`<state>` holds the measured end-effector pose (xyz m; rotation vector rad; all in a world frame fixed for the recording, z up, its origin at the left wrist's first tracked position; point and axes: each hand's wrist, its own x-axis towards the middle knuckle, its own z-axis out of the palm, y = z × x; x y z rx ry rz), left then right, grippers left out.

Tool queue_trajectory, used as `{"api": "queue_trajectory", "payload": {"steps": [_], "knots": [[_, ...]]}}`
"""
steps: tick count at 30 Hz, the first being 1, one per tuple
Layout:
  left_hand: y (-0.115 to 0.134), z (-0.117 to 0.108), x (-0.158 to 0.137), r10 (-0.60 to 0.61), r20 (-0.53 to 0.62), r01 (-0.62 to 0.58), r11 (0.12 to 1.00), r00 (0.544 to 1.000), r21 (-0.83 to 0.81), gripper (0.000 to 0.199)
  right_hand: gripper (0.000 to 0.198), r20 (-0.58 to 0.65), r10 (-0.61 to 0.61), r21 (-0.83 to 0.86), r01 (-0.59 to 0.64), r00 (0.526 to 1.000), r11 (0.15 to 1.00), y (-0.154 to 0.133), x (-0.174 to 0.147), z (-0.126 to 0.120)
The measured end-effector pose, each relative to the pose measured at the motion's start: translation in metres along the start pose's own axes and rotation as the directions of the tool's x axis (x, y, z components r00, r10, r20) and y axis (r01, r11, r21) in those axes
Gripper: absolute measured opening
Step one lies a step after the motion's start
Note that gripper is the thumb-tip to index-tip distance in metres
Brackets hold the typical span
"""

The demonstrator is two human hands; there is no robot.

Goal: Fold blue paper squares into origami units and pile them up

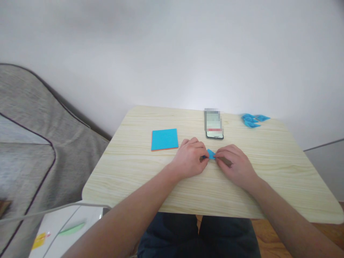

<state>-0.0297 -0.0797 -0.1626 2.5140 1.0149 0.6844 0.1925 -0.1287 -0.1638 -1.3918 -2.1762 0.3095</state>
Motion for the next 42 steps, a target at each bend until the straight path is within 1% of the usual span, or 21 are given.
{"api": "queue_trajectory", "payload": {"steps": [3, 5, 9, 12, 14, 21, 29, 31, 35, 38, 42], "knots": [[-0.002, 0.001, 0.0, -0.057, -0.019, 0.057, 0.998, 0.998, -0.002, 0.01, 0.013, 0.025, 0.034, -0.013, -0.034, 0.999, 0.999, 0.001, 0.001, 0.0], [-0.003, 0.002, 0.0, -0.091, -0.036, 0.092, 0.996, 0.995, 0.006, 0.012, 0.013, 0.045, 0.082, -0.005, -0.081, 0.996, 0.997, 0.002, 0.004, -0.001], [-0.003, 0.004, 0.0, -0.139, -0.056, 0.141, 0.99, 0.989, 0.023, 0.013, 0.016, 0.131, 0.189, 0.002, -0.191, 0.973, 0.982, 0.001, 0.011, -0.003], [-0.003, 0.005, 0.001, -0.174, -0.049, 0.176, 0.984, 0.983, 0.033, 0.017, 0.02, 0.169, 0.231, -0.03, -0.23, 0.958, 0.973, -0.001, 0.018, -0.005], [-0.004, 0.006, 0.001, -0.186, -0.041, 0.188, 0.982, 0.982, 0.03, 0.018, 0.021, 0.187, 0.255, -0.059, -0.248, 0.949, 0.967, -0.003, 0.021, -0.006], [-0.005, 0.007, 0.002, -0.173, -0.021, 0.173, 0.984, 0.985, 0.03, 0.011, 0.021, 0.221, 0.378, -0.177, -0.344, 0.899, 0.922, -0.014, 0.03, -0.006], [-0.002, 0.008, 0.002, -0.178, -0.014, 0.178, 0.981, 0.984, 0.079, 0.012, 0.023, 0.252, 0.442, -0.29, -0.369, 0.861, 0.883, -0.019, 0.036, -0.005], [-0.001, 0.009, 0.002, -0.185, -0.021, 0.186, 0.977, 0.983, 0.1, 0.015, 0.025, 0.236, 0.445, -0.31, -0.367, 0.864, 0.877, -0.021, 0.035, -0.004], [0.0, 0.01, 0.003, -0.184, -0.03, 0.187, 0.973, 0.982, 0.135, 0.018, 0.027, 0.181, 0.426, -0.355, -0.345, 0.886, 0.869, -0.023, 0.032, 0.0], [0.0, 0.009, 0.003, -0.18, -0.021, 0.181, 0.973, 0.983, 0.143, 0.014, 0.027, 0.161, 0.417, -0.364, -0.339, 0.894, 0.867, -0.022, 0.03, 0.003], [0.001, 0.006, 0.002, -0.18, -0.011, 0.18, 0.974, 0.984, 0.141, 0.007, 0.026, 0.168, 0.414, -0.348, -0.339, 0.895, 0.874, -0.019, 0.03, 0.003]]}}
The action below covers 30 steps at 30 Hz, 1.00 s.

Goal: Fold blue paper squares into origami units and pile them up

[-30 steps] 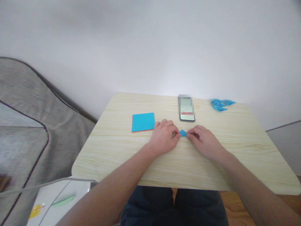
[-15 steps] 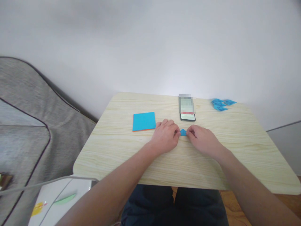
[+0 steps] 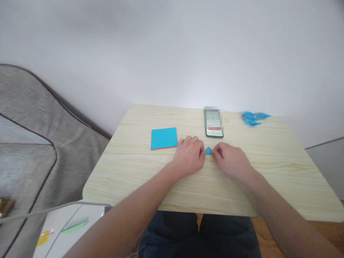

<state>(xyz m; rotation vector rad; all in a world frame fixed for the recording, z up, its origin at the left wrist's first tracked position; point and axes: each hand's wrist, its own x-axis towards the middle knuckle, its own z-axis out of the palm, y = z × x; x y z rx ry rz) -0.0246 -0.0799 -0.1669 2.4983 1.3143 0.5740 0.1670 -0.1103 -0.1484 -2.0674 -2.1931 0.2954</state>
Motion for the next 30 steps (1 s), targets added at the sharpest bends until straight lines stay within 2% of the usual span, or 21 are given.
{"api": "queue_trajectory", "payload": {"steps": [1, 5, 10, 15, 21, 30], "knots": [[0.0, -0.001, 0.0, 0.003, 0.002, -0.003, 1.0, 1.0, -0.01, 0.005, 0.026, 0.002, -0.004, 0.004, 0.004, 1.0, 1.0, 0.001, 0.0, 0.0], [0.0, -0.002, -0.001, 0.012, 0.021, -0.011, 0.999, 1.0, -0.044, 0.024, 0.026, 0.022, -0.018, 0.023, 0.017, 1.0, 1.0, 0.004, 0.001, -0.002], [0.001, -0.003, 0.0, -0.01, 0.037, 0.012, 0.999, 0.999, -0.05, 0.02, 0.02, 0.059, -0.016, 0.145, 0.008, 0.998, 0.989, 0.011, 0.0, -0.006], [0.001, -0.004, 0.0, -0.01, 0.029, 0.012, 0.999, 1.0, -0.051, 0.02, 0.02, -0.002, -0.027, 0.161, 0.027, 1.0, 0.987, 0.016, -0.004, 0.0], [0.001, -0.003, -0.001, 0.004, 0.026, -0.003, 0.998, 1.0, -0.06, 0.029, 0.022, -0.098, -0.052, 0.182, 0.069, 0.994, 0.981, 0.018, -0.008, 0.011], [-0.002, -0.003, 0.002, -0.026, 0.008, 0.027, 0.997, 1.0, -0.076, 0.025, 0.018, -0.167, -0.077, 0.248, 0.118, 0.983, 0.962, 0.018, -0.014, 0.014]]}}
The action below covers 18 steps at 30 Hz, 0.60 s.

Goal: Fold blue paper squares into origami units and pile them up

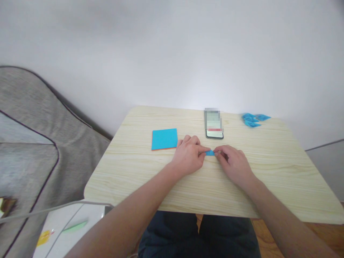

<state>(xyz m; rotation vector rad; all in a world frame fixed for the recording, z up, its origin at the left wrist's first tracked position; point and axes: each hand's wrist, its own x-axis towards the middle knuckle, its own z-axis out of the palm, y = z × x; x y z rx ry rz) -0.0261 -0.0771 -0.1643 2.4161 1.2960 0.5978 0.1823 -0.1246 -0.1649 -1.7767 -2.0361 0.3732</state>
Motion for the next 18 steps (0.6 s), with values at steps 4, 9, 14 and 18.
{"api": "queue_trajectory", "payload": {"steps": [4, 9, 14, 18], "knots": [[-0.002, 0.0, 0.0, -0.013, -0.021, 0.013, 1.0, 1.0, -0.003, 0.021, 0.021, -0.027, 0.032, -0.06, -0.034, 0.999, 0.998, -0.006, 0.001, 0.002], [-0.001, 0.0, -0.001, -0.012, -0.02, 0.012, 1.0, 1.0, 0.012, 0.021, 0.021, -0.002, 0.074, -0.141, -0.074, 0.997, 0.987, -0.013, 0.005, 0.001], [-0.001, -0.001, -0.001, -0.015, -0.013, 0.015, 1.0, 1.0, 0.008, 0.022, 0.022, -0.025, -0.044, -0.177, 0.039, 0.999, 0.983, -0.014, 0.001, 0.003], [-0.001, -0.003, -0.002, 0.028, -0.011, -0.028, 1.0, 1.0, -0.002, 0.023, 0.023, -0.04, -0.082, -0.082, 0.079, 0.996, 0.993, -0.007, -0.002, 0.006]]}}
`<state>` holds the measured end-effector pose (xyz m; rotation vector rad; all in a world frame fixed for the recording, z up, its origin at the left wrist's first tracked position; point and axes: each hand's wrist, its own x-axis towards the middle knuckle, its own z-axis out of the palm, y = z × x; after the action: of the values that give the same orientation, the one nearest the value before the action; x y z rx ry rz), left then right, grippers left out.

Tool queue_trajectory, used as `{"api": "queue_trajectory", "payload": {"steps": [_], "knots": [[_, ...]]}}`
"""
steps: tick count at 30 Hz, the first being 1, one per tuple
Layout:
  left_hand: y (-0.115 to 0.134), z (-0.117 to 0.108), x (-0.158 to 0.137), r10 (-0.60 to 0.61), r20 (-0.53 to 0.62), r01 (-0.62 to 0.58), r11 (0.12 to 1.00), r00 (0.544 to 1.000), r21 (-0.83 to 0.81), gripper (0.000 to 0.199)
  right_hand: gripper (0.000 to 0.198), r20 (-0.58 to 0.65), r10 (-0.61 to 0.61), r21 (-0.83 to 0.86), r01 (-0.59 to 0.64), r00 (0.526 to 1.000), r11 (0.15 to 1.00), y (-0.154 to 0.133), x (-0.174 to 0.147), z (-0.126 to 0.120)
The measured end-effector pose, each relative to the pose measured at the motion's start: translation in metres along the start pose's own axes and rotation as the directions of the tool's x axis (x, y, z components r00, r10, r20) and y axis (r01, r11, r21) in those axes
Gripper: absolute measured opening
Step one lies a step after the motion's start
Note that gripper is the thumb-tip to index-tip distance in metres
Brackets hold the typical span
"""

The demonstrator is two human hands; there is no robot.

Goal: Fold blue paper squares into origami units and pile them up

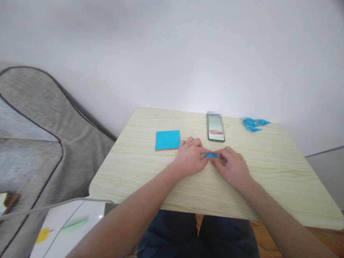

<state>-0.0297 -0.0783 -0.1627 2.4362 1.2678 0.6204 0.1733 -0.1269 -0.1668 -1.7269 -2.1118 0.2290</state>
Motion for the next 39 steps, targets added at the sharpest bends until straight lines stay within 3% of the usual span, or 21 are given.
{"api": "queue_trajectory", "payload": {"steps": [5, 10, 15, 18, 20, 23, 26, 31, 39], "knots": [[0.0, -0.003, 0.0, 0.027, 0.009, -0.027, 1.0, 1.0, -0.004, 0.023, 0.023, 0.024, -0.055, 0.067, 0.054, 0.998, 0.996, 0.01, 0.005, 0.0], [-0.001, -0.003, 0.001, 0.045, -0.009, -0.045, 0.999, 0.999, -0.026, 0.026, 0.03, 0.045, -0.137, 0.007, 0.137, 0.99, 0.991, 0.01, 0.008, -0.001], [-0.003, 0.0, 0.002, 0.043, -0.041, -0.046, 0.996, 0.998, -0.07, 0.024, 0.034, 0.025, -0.143, -0.018, 0.144, 0.989, 0.989, 0.004, 0.01, 0.001], [-0.005, 0.001, 0.004, 0.011, -0.101, -0.022, 0.993, 0.995, -0.113, 0.02, 0.032, -0.002, -0.098, 0.076, 0.097, 0.995, 0.992, -0.001, 0.016, 0.0], [-0.007, 0.001, 0.005, -0.023, -0.159, -0.004, 0.986, 0.987, -0.166, 0.018, 0.028, -0.009, -0.01, 0.24, 0.012, 1.0, 0.971, -0.005, 0.023, -0.001], [-0.01, 0.0, 0.007, -0.077, -0.254, 0.009, 0.966, 0.964, -0.26, 0.015, 0.023, 0.055, 0.131, 0.588, -0.138, 0.99, 0.797, -0.012, 0.037, 0.0], [-0.012, -0.003, 0.008, -0.109, -0.339, -0.007, 0.946, 0.934, -0.324, 0.015, 0.026, 0.08, 0.165, 0.792, -0.163, 0.983, 0.588, -0.019, 0.053, 0.002], [-0.013, -0.006, 0.008, -0.145, -0.431, -0.043, 0.917, 0.891, -0.397, 0.021, 0.021, 0.056, 0.179, 0.865, -0.137, 0.982, 0.483, -0.028, 0.066, 0.004], [-0.012, -0.002, 0.006, -0.081, -0.38, -0.143, 0.839, 0.922, -0.525, 0.027, 0.017, 0.099, 0.182, 0.948, -0.148, 0.978, 0.28, -0.019, 0.059, 0.011]]}}
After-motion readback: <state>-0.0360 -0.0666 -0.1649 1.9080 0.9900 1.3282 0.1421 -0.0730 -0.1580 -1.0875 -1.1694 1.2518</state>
